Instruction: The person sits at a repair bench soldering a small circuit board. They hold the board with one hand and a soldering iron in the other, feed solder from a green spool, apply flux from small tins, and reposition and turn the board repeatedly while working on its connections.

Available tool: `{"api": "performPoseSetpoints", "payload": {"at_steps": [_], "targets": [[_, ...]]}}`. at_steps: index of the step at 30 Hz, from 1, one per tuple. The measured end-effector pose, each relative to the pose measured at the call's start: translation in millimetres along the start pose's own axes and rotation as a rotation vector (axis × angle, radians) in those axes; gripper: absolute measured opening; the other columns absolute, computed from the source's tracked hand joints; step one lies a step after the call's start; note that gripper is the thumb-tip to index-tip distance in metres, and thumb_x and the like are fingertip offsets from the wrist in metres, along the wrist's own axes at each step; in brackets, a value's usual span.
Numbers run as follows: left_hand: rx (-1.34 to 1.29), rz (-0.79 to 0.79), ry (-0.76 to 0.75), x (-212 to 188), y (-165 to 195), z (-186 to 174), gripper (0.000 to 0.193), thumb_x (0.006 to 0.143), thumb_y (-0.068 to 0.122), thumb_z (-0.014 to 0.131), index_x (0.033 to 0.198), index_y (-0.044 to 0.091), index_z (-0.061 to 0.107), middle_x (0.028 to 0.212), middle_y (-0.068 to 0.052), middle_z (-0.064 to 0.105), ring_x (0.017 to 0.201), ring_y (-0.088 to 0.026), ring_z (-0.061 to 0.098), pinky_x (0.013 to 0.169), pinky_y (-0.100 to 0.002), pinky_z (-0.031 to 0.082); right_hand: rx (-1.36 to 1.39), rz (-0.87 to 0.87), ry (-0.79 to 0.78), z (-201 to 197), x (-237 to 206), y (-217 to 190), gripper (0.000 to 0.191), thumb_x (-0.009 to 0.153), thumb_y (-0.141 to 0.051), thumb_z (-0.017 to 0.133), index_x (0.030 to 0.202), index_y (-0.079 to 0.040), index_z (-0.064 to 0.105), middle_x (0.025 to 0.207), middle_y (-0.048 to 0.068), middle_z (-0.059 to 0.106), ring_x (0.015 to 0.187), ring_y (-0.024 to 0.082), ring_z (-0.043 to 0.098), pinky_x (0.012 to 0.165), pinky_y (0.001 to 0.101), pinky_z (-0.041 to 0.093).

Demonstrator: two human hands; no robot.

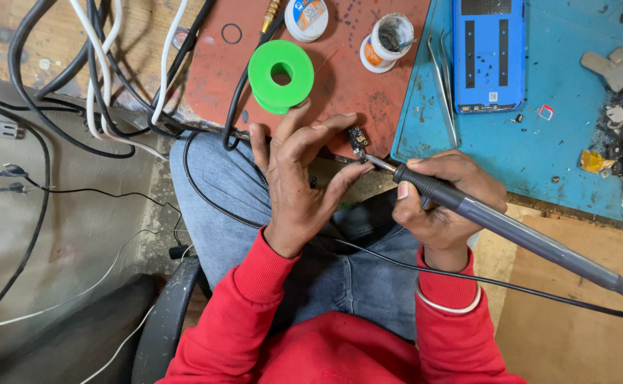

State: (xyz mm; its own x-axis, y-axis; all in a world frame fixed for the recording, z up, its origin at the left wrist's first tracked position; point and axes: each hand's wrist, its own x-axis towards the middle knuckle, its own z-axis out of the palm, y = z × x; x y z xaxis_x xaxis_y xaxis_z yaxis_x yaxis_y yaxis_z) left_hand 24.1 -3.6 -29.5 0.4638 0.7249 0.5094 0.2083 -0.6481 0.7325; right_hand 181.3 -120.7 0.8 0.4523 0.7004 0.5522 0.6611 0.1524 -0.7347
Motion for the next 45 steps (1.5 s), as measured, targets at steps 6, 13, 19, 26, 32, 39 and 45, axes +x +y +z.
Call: {"api": "performPoseSetpoints", "payload": {"at_steps": [6,13,19,26,32,39,45], "targets": [[0.009,0.008,0.001,0.3,0.6,-0.4,0.07,0.092,0.028,0.09,0.136,0.013,0.037,0.138,0.005,0.068,0.151,-0.023,0.042,0.131,-0.049,0.002,-0.008,-0.034,-0.001,1.6,1.6,0.0,0.022,0.093,-0.016,0.077,0.103,0.002,0.069,0.081,0.013,0.07,0.07,0.019,0.07,0.065,0.0267,0.055],[0.015,0.013,-0.006,0.5,1.2,-1.8,0.071,0.093,0.029,0.09,0.136,0.013,0.037,0.138,0.006,0.069,0.151,-0.023,0.043,0.129,-0.048,0.002,-0.026,-0.047,0.0,1.9,2.5,-0.4,0.022,0.092,-0.017,0.077,0.102,0.002,0.07,0.082,0.012,0.07,0.069,0.019,0.07,0.064,0.0268,0.055],[-0.001,0.018,-0.005,1.2,1.0,-1.6,0.07,0.092,0.029,0.09,0.136,0.013,0.037,0.138,0.005,0.069,0.151,-0.023,0.043,0.129,-0.047,0.001,-0.028,-0.059,0.007,2.3,2.5,0.8,0.022,0.092,-0.016,0.077,0.103,0.002,0.07,0.08,0.012,0.069,0.069,0.019,0.07,0.064,0.0268,0.055],[0.005,0.023,-0.009,1.0,-0.3,-2.2,0.069,0.093,0.028,0.09,0.136,0.013,0.038,0.138,0.006,0.069,0.151,-0.023,0.043,0.128,-0.046,0.001,-0.007,-0.035,0.004,1.8,1.9,1.2,0.022,0.091,-0.016,0.077,0.102,0.002,0.07,0.078,0.012,0.069,0.068,0.019,0.069,0.063,0.0266,0.054],[0.013,0.027,-0.011,0.9,-0.2,-2.5,0.069,0.093,0.029,0.09,0.136,0.013,0.038,0.138,0.006,0.068,0.15,-0.023,0.042,0.132,-0.048,0.002,-0.017,-0.052,0.006,2.1,2.6,1.3,0.022,0.091,-0.016,0.078,0.102,0.002,0.07,0.079,0.012,0.069,0.069,0.019,0.07,0.064,0.0273,0.055],[0.034,0.035,-0.01,1.2,-0.5,-2.5,0.069,0.094,0.03,0.09,0.136,0.014,0.038,0.139,0.007,0.068,0.15,-0.022,0.042,0.129,-0.045,0.002,-0.005,-0.031,-0.01,0.2,2.1,-0.4,0.024,0.091,-0.018,0.078,0.102,0.002,0.07,0.078,0.012,0.069,0.069,0.019,0.069,0.063,0.0271,0.055],[0.026,0.031,-0.004,1.2,-0.1,-2.2,0.067,0.094,0.031,0.089,0.135,0.014,0.039,0.139,0.007,0.068,0.15,-0.022,0.043,0.129,-0.045,0.002,-0.009,-0.033,-0.015,-0.3,2.2,-0.6,0.025,0.093,-0.02,0.079,0.102,0.001,0.07,0.079,0.012,0.069,0.069,0.019,0.07,0.064,0.027,0.055]]}}
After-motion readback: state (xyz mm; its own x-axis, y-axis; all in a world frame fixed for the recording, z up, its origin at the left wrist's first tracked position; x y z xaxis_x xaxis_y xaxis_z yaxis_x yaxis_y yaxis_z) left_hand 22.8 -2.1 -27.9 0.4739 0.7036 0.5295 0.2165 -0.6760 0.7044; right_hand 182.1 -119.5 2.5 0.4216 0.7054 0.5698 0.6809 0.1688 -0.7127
